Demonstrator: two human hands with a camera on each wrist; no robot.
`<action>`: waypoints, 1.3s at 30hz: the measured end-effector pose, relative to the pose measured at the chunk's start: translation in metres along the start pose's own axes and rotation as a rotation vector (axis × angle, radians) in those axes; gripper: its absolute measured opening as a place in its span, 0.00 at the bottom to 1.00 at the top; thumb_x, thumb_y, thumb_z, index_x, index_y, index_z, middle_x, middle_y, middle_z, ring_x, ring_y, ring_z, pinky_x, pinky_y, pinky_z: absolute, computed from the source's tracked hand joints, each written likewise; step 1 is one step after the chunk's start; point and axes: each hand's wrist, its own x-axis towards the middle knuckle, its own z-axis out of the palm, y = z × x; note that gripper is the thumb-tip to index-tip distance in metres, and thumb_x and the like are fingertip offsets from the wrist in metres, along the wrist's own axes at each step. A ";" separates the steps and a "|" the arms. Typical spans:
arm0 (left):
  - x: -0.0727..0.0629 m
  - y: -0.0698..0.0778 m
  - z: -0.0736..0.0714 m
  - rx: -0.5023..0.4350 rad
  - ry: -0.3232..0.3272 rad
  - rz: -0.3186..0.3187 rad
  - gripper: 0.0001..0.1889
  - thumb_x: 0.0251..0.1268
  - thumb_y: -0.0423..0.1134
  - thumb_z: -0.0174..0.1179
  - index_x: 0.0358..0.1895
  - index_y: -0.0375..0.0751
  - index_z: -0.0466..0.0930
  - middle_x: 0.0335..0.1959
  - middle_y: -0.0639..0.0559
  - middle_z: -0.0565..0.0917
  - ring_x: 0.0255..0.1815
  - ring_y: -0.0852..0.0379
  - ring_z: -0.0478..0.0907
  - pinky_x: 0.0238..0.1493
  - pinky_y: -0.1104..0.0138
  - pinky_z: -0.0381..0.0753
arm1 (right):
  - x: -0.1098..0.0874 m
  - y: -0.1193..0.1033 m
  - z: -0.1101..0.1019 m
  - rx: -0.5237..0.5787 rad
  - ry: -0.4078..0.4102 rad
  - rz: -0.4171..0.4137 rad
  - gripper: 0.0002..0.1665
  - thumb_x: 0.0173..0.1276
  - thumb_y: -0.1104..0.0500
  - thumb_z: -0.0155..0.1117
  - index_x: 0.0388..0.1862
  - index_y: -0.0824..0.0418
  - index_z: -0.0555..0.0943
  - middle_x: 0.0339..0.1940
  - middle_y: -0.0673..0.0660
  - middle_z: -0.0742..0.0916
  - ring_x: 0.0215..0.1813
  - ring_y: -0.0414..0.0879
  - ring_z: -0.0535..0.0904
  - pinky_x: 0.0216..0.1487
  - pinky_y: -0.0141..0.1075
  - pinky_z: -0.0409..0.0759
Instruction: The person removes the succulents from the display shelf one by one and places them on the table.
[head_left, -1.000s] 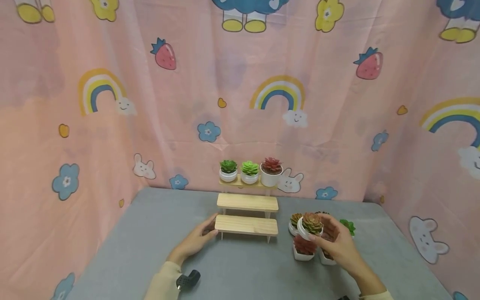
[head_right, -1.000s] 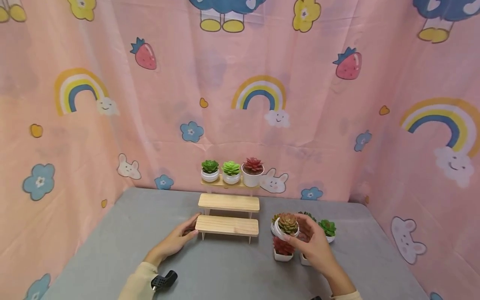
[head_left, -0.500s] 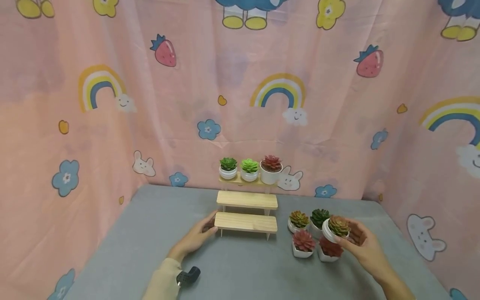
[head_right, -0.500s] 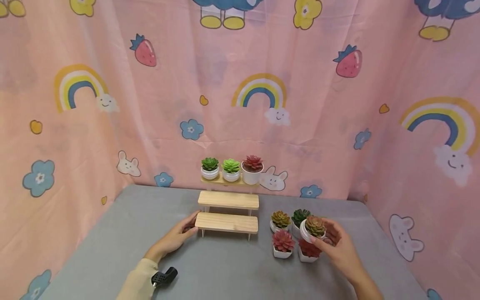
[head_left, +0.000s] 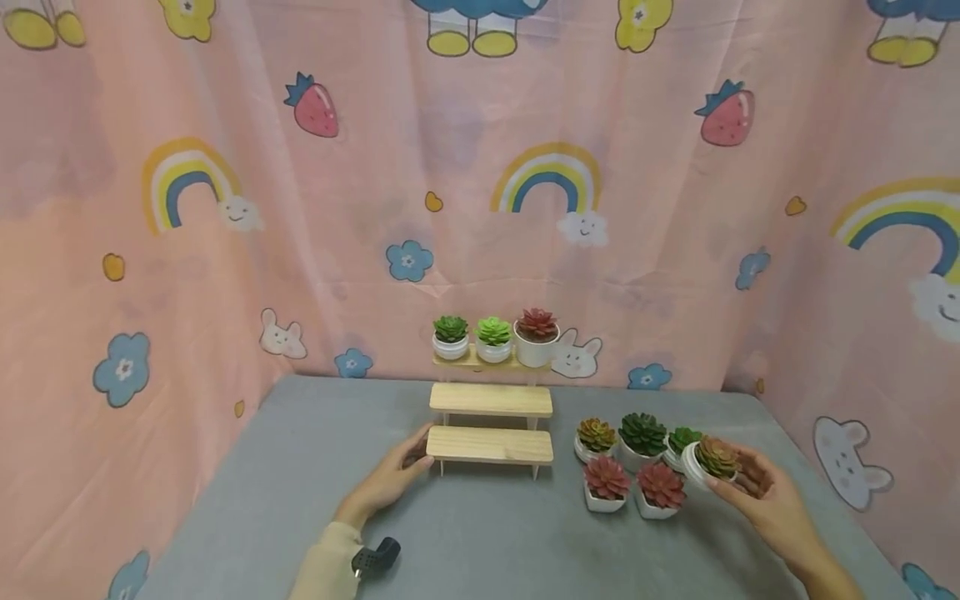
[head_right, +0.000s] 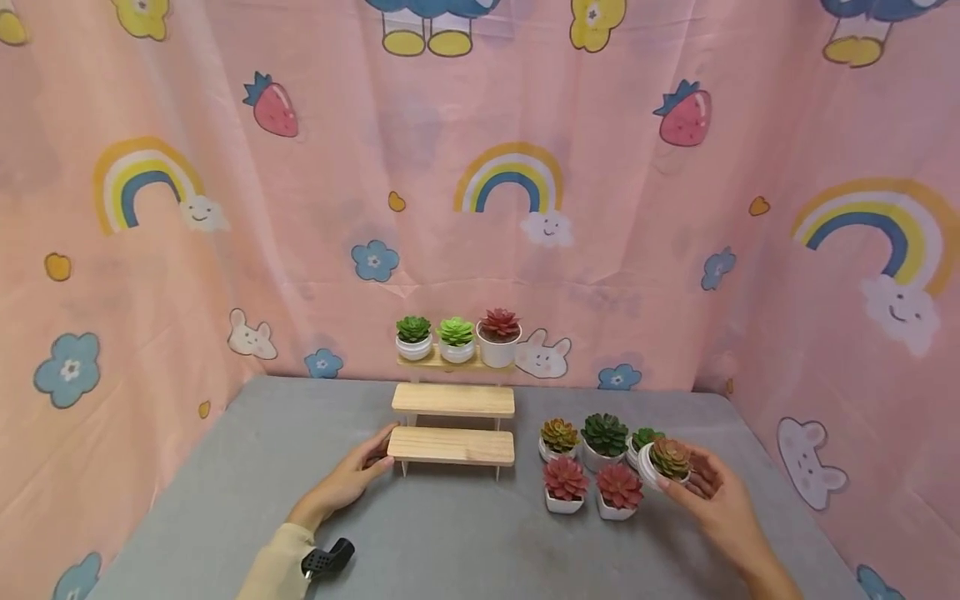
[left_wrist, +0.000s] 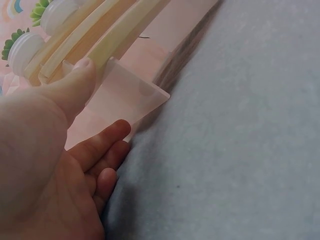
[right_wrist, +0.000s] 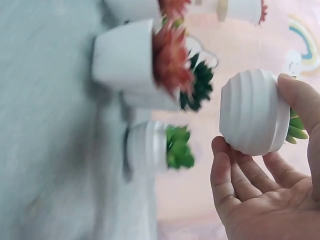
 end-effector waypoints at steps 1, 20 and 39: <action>-0.001 0.001 -0.001 -0.002 0.000 0.004 0.34 0.79 0.46 0.53 0.82 0.44 0.52 0.71 0.36 0.74 0.72 0.37 0.70 0.73 0.38 0.64 | 0.001 0.002 -0.002 -0.005 -0.006 0.012 0.36 0.71 0.59 0.68 0.70 0.73 0.65 0.46 0.18 0.73 0.47 0.14 0.71 0.42 0.17 0.77; -0.008 -0.009 0.001 -0.005 0.016 -0.023 0.35 0.78 0.50 0.54 0.81 0.48 0.54 0.73 0.39 0.73 0.73 0.38 0.69 0.74 0.38 0.62 | 0.009 0.047 0.001 -0.128 -0.211 0.195 0.44 0.75 0.55 0.64 0.72 0.84 0.55 0.71 0.87 0.63 0.67 0.79 0.71 0.49 0.38 0.87; -0.001 -0.003 0.001 0.014 0.003 0.012 0.36 0.78 0.51 0.53 0.82 0.44 0.52 0.72 0.36 0.72 0.73 0.35 0.69 0.72 0.37 0.65 | 0.019 0.058 0.002 -0.228 -0.300 0.199 0.47 0.73 0.47 0.65 0.71 0.82 0.60 0.68 0.85 0.71 0.67 0.75 0.73 0.59 0.54 0.82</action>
